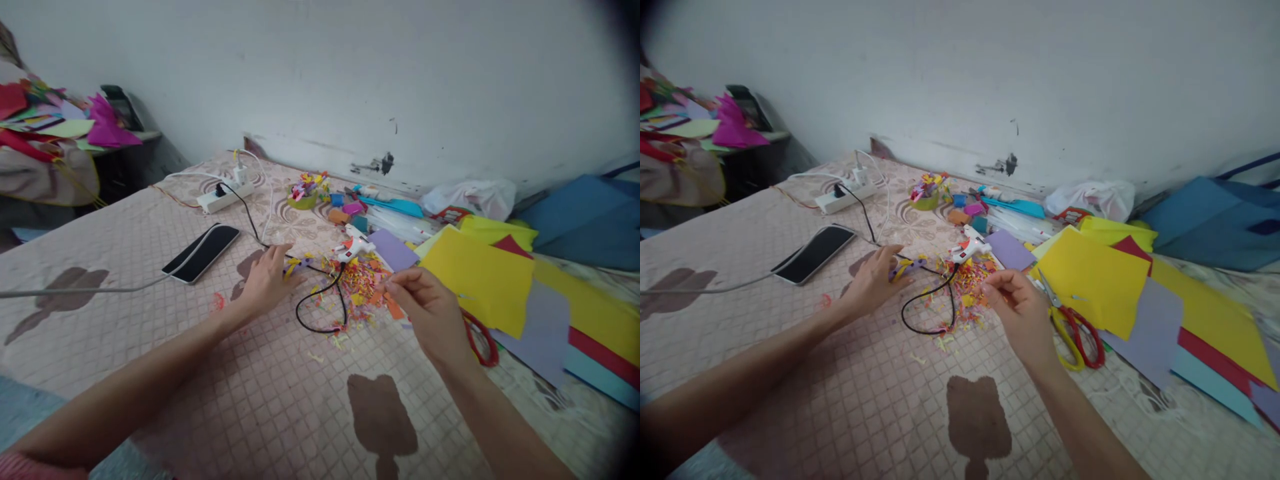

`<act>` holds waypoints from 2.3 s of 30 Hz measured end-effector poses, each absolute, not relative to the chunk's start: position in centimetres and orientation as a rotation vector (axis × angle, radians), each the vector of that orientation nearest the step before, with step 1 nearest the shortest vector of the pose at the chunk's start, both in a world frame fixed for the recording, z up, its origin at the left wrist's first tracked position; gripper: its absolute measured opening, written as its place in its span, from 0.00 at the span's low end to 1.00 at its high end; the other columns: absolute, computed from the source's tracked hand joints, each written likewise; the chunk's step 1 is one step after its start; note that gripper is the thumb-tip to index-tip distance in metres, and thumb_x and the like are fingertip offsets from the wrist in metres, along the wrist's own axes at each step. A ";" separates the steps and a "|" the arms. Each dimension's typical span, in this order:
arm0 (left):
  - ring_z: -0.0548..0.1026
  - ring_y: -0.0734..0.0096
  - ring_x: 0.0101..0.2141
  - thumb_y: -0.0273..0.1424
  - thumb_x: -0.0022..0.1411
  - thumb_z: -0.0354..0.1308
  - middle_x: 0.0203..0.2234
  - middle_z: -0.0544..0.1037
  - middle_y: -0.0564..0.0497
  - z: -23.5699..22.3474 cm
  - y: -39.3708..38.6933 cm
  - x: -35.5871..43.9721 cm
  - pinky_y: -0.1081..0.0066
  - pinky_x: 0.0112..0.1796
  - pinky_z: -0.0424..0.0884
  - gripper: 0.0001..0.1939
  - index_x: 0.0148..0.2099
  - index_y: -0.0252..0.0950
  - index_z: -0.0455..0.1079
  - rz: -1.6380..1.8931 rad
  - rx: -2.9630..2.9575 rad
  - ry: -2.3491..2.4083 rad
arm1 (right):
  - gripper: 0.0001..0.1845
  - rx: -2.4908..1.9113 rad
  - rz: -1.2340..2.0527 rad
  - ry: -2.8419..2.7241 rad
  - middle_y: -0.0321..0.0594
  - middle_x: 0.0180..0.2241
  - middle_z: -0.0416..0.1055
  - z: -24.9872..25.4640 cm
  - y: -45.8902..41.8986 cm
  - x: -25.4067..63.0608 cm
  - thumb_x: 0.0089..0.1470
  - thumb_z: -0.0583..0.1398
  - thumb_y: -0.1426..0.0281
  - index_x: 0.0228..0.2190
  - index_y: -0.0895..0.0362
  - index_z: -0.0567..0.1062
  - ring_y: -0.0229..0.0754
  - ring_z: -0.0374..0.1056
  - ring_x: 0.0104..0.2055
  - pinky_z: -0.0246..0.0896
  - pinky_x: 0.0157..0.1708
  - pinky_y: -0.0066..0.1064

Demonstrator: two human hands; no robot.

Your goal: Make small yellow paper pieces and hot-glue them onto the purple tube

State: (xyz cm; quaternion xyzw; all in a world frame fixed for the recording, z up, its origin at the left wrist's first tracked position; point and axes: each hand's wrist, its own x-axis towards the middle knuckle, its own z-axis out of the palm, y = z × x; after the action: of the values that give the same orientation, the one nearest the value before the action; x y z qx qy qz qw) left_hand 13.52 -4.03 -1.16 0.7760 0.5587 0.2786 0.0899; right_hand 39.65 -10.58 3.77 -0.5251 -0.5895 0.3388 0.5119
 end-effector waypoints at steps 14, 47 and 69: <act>0.73 0.63 0.44 0.40 0.59 0.55 0.45 0.73 0.45 2.7 -6.1 10.5 0.62 0.42 0.72 0.18 0.49 0.37 0.66 1.027 1.956 1.449 | 0.07 -1.160 0.993 -1.640 0.37 0.28 0.73 3.0 -8.0 33.5 0.52 0.60 0.66 0.33 0.56 0.72 0.39 0.69 0.31 0.62 0.31 0.31; 0.75 0.66 0.42 0.40 0.56 0.58 0.42 0.76 0.45 3.2 -6.4 11.4 0.63 0.44 0.72 0.17 0.45 0.35 0.69 1.021 1.873 1.262 | 0.09 -1.070 0.936 -1.625 0.37 0.31 0.70 2.4 -7.3 31.5 0.53 0.59 0.64 0.33 0.56 0.75 0.38 0.64 0.31 0.58 0.31 0.29; 0.75 0.63 0.39 0.38 0.54 0.59 0.40 0.76 0.46 0.3 -5.4 9.1 0.65 0.39 0.70 0.17 0.44 0.36 0.67 0.915 2.090 1.529 | 0.10 -1.250 0.409 -1.952 0.35 0.24 0.64 1.7 -4.3 32.4 0.56 0.54 0.73 0.23 0.57 0.68 0.38 0.60 0.29 0.53 0.30 0.29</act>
State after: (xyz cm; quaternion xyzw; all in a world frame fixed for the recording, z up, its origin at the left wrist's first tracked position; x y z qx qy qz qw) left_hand 9.07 -5.42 0.27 0.7462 0.5459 0.3266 0.1961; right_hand 32.40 -4.27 1.70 -0.4905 -0.7658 0.1604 0.3837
